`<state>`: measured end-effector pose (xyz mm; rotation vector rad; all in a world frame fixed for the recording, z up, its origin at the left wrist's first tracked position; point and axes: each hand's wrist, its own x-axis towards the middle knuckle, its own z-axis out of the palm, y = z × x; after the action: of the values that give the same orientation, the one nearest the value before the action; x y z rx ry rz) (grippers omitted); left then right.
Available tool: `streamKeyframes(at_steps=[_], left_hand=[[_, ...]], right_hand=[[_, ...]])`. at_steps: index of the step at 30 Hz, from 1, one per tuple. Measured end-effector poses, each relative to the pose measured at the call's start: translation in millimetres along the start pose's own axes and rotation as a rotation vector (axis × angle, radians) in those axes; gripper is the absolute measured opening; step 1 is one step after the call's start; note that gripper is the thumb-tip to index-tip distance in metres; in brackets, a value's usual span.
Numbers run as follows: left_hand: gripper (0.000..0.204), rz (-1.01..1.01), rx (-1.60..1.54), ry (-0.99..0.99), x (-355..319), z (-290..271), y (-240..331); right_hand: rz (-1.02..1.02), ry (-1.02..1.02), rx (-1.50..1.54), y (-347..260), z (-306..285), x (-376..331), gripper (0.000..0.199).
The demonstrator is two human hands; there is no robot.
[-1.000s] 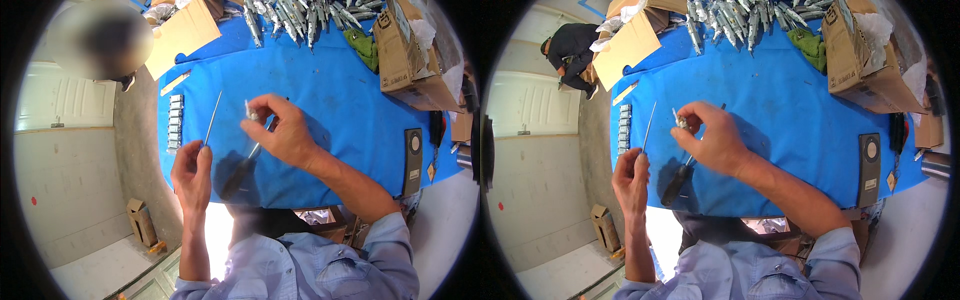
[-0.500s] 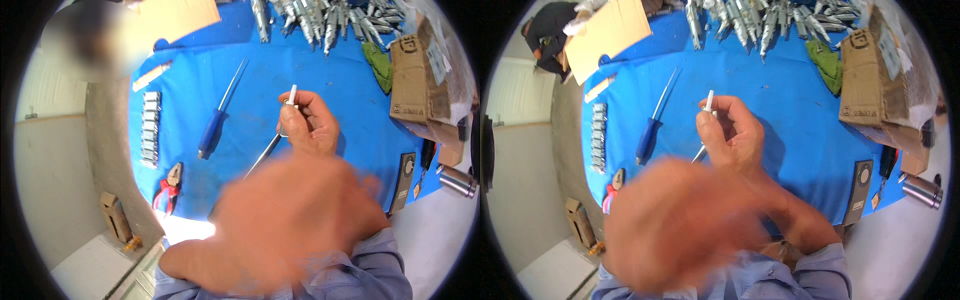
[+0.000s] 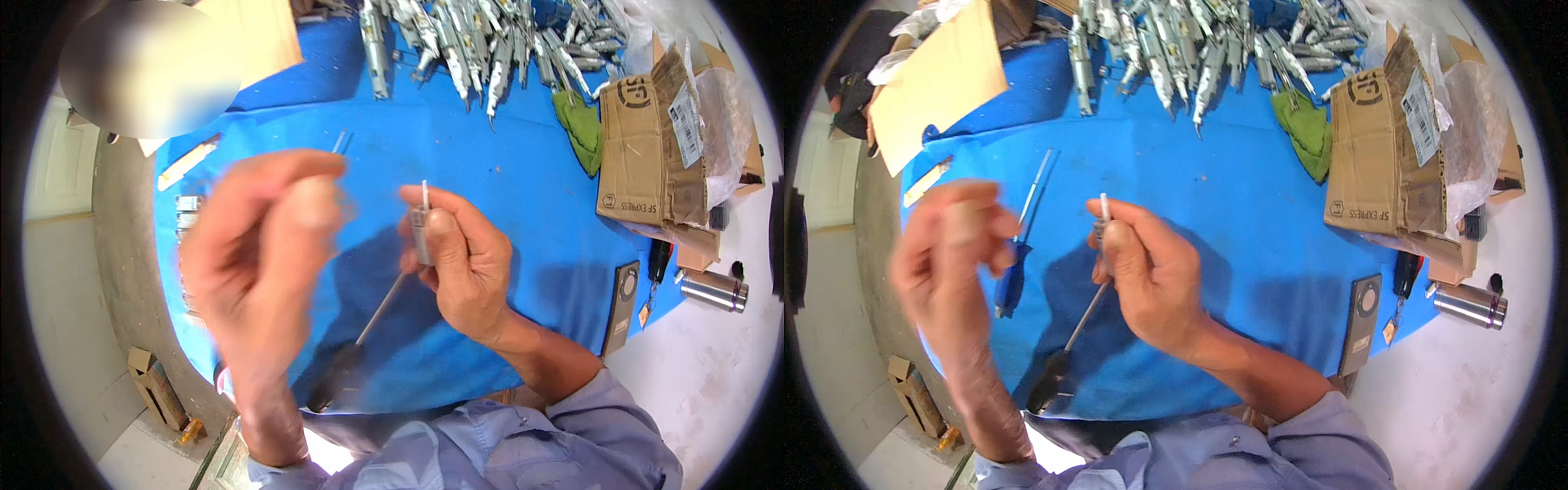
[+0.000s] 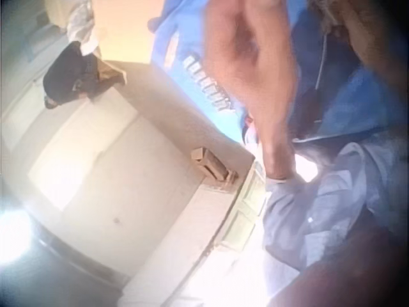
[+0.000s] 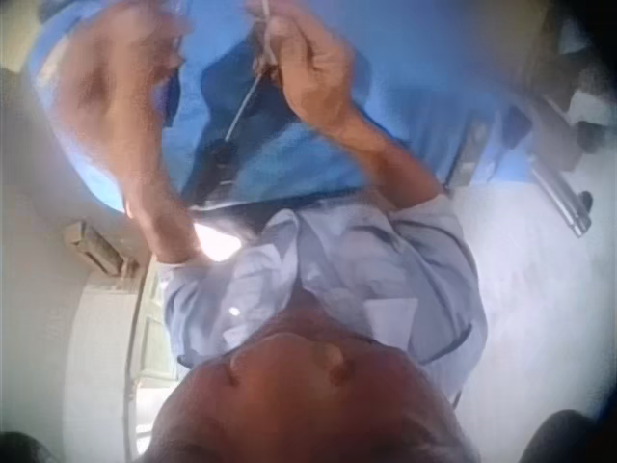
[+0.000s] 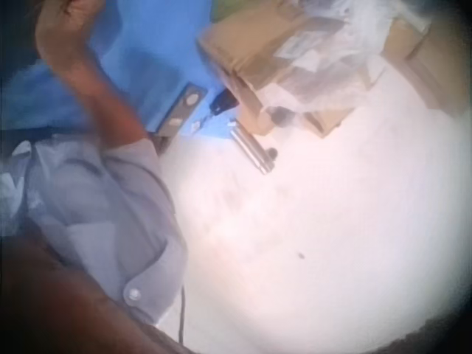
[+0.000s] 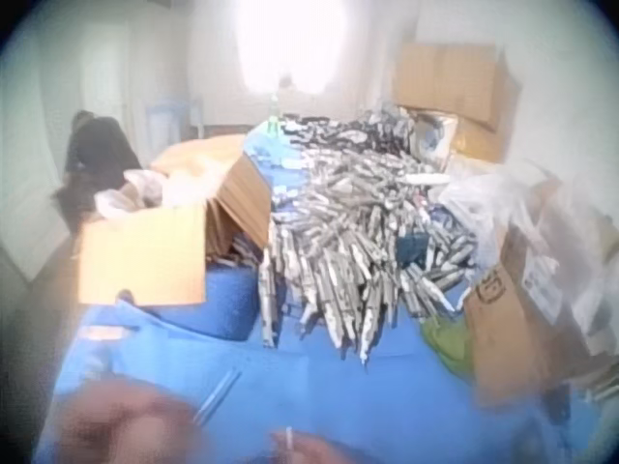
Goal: The person assembles small cylindrical electronic components on a blue workbench. They use a screwdriver to tighten internal parts and pliers to adjust metal tabs on the components. The person handles the items one at a time, performing repetitive assembly steps.
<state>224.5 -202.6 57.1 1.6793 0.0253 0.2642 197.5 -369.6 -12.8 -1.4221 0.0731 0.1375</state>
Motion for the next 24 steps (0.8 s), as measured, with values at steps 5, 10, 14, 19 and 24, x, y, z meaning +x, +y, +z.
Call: streamKeyframes(at_steps=[5,10,14,19,24], left_hand=[[0.019,-0.165,-0.168,-0.299,-8,4,-30],[0.022,-0.15,-0.114,-0.379,-7,0,-44],[0.02,-0.27,-0.259,-0.463,0,-13,-49],[0.016,-0.286,-0.301,-0.368,1,-17,-55],[0.014,-0.273,-0.35,-0.309,-1,-22,-46]], right_hand=[[-0.023,-0.07,0.067,-2,2,-2,0.038],[-0.175,-0.097,-0.067,0,5,3,0.037],[-0.179,-0.169,-0.084,-3,6,3,0.035],[-0.199,-0.143,-0.012,-2,10,1,0.033],[-0.218,-0.19,-0.066,3,6,0,0.032]])
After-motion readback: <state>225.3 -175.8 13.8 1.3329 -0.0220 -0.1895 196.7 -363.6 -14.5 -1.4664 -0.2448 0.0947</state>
